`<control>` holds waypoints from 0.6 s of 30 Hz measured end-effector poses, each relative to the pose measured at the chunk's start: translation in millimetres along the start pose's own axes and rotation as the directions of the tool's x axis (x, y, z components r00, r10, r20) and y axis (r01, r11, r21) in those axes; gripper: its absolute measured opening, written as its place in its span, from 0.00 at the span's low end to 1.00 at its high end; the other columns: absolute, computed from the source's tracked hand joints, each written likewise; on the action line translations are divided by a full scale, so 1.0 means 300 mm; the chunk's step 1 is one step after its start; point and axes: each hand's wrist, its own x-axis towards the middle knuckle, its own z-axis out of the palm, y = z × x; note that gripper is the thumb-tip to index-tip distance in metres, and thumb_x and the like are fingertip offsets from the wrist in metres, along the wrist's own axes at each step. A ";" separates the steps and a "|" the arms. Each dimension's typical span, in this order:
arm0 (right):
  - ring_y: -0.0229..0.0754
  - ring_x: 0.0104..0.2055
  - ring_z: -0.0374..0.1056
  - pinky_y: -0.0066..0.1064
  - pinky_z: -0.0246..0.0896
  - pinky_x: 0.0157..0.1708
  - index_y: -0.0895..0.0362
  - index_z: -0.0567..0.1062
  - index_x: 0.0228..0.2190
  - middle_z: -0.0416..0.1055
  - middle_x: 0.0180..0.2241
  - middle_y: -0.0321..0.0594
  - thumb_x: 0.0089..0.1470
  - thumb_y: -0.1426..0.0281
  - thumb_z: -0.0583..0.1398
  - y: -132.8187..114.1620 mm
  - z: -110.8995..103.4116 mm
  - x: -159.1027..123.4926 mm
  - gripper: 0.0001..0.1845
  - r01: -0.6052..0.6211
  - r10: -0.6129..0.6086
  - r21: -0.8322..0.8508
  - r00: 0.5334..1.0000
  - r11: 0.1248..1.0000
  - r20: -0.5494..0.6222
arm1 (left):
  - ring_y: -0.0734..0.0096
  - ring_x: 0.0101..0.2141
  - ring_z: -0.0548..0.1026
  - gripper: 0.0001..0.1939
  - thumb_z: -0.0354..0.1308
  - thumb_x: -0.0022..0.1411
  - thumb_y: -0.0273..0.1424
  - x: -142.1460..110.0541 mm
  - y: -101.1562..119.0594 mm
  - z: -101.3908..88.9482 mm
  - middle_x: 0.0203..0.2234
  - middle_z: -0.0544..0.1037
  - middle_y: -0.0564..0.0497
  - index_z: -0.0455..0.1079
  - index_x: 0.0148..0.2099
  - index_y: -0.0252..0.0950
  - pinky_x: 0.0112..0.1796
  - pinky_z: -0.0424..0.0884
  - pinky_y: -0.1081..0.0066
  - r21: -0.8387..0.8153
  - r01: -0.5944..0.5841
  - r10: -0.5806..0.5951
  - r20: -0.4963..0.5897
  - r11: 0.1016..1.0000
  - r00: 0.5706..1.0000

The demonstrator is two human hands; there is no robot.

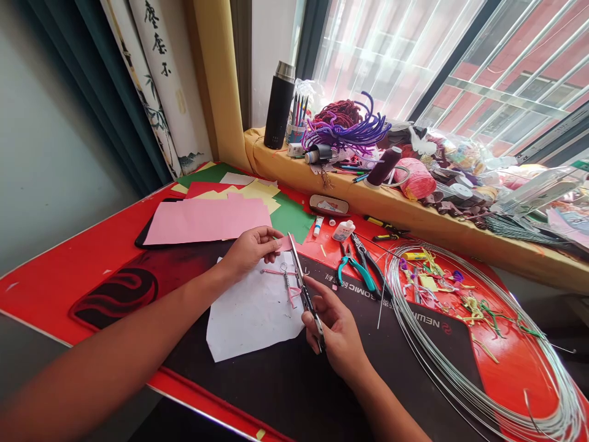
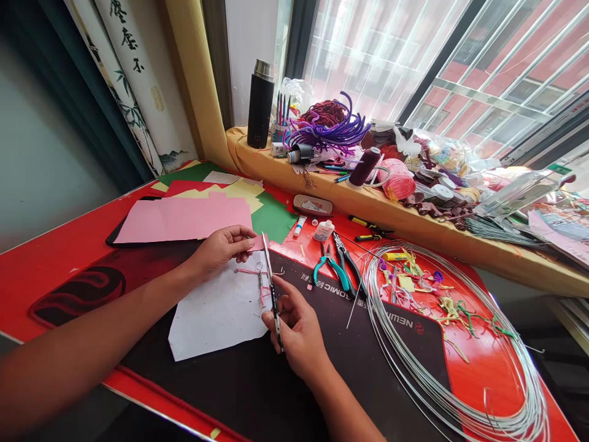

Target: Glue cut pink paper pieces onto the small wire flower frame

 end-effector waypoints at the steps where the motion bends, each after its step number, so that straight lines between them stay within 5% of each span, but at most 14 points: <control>1: 0.28 0.17 0.55 0.23 0.52 0.14 0.50 0.74 0.65 0.57 0.28 0.25 0.57 0.53 0.74 -0.001 0.000 0.000 0.38 -0.003 0.003 -0.003 1.000 1.000 0.001 | 0.73 0.23 0.73 0.17 0.73 0.54 0.39 -0.001 0.001 0.000 0.25 0.78 0.53 0.76 0.42 0.35 0.25 0.67 0.71 0.001 0.001 -0.001 0.002 1.000 1.000; 18: 0.28 0.16 0.57 0.23 0.54 0.14 0.50 0.75 0.64 0.56 0.28 0.25 0.57 0.54 0.74 0.000 0.001 0.002 0.37 -0.004 0.002 -0.066 0.999 0.998 -0.036 | 0.72 0.26 0.75 0.22 0.74 0.55 0.39 0.003 -0.007 -0.009 0.27 0.79 0.52 0.79 0.49 0.33 0.29 0.70 0.70 0.009 0.018 -0.018 0.012 1.000 1.000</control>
